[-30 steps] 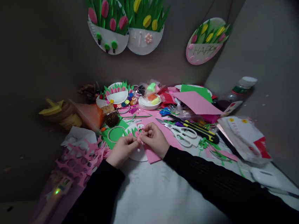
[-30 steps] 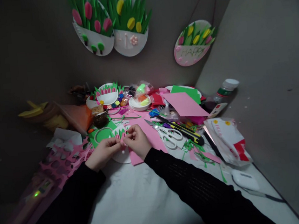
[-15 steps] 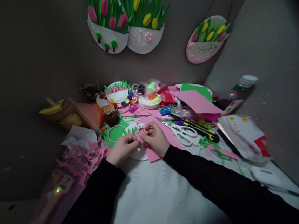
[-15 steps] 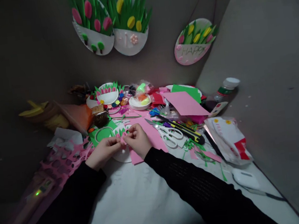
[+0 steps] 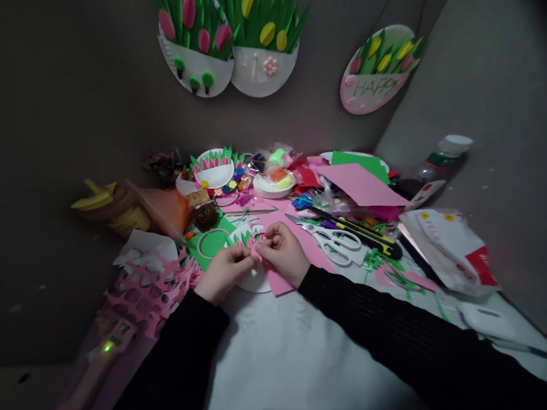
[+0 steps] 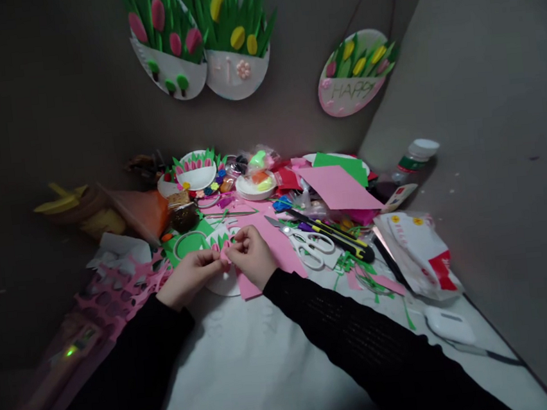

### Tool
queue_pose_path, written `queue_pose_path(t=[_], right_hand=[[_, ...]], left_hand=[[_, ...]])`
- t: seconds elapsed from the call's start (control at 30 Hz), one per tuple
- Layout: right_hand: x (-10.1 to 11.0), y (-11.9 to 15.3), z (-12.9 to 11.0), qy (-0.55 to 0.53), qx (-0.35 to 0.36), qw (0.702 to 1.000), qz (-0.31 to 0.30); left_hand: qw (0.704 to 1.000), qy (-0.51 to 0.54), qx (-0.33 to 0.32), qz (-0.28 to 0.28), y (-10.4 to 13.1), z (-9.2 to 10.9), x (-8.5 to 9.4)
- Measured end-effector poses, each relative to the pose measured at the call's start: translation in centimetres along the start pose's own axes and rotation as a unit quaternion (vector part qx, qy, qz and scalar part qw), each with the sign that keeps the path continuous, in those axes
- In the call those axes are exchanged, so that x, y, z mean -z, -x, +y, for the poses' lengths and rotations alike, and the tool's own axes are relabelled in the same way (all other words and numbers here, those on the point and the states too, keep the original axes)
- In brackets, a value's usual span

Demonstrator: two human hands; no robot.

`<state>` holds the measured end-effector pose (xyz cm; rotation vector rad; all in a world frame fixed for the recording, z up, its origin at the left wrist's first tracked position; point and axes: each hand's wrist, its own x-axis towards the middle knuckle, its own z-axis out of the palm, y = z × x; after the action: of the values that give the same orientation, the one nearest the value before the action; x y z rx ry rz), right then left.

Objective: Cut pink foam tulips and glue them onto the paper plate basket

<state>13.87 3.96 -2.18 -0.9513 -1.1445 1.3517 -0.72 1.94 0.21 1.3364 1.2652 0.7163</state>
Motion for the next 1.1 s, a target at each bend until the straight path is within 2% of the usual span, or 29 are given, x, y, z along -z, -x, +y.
queue_pose_path(t=[0.5,0.83,1.1], right_hand=[[0.06,0.22,-0.12,-0.033,-0.026,0.999,-0.013],[0.23,0.01,0.03,-0.041,-0.015,0.998,-0.040],[0.34,-0.09,0.15,-0.038,0.002,0.999,-0.016]], left_hand=[[0.996,-0.078,-0.037,0.030,-0.10,0.23,-0.20],[0.993,-0.109,-0.050,-0.007,0.01,0.33,-0.09],[0.997,-0.068,-0.025,-0.037,-0.20,-0.03,0.18]])
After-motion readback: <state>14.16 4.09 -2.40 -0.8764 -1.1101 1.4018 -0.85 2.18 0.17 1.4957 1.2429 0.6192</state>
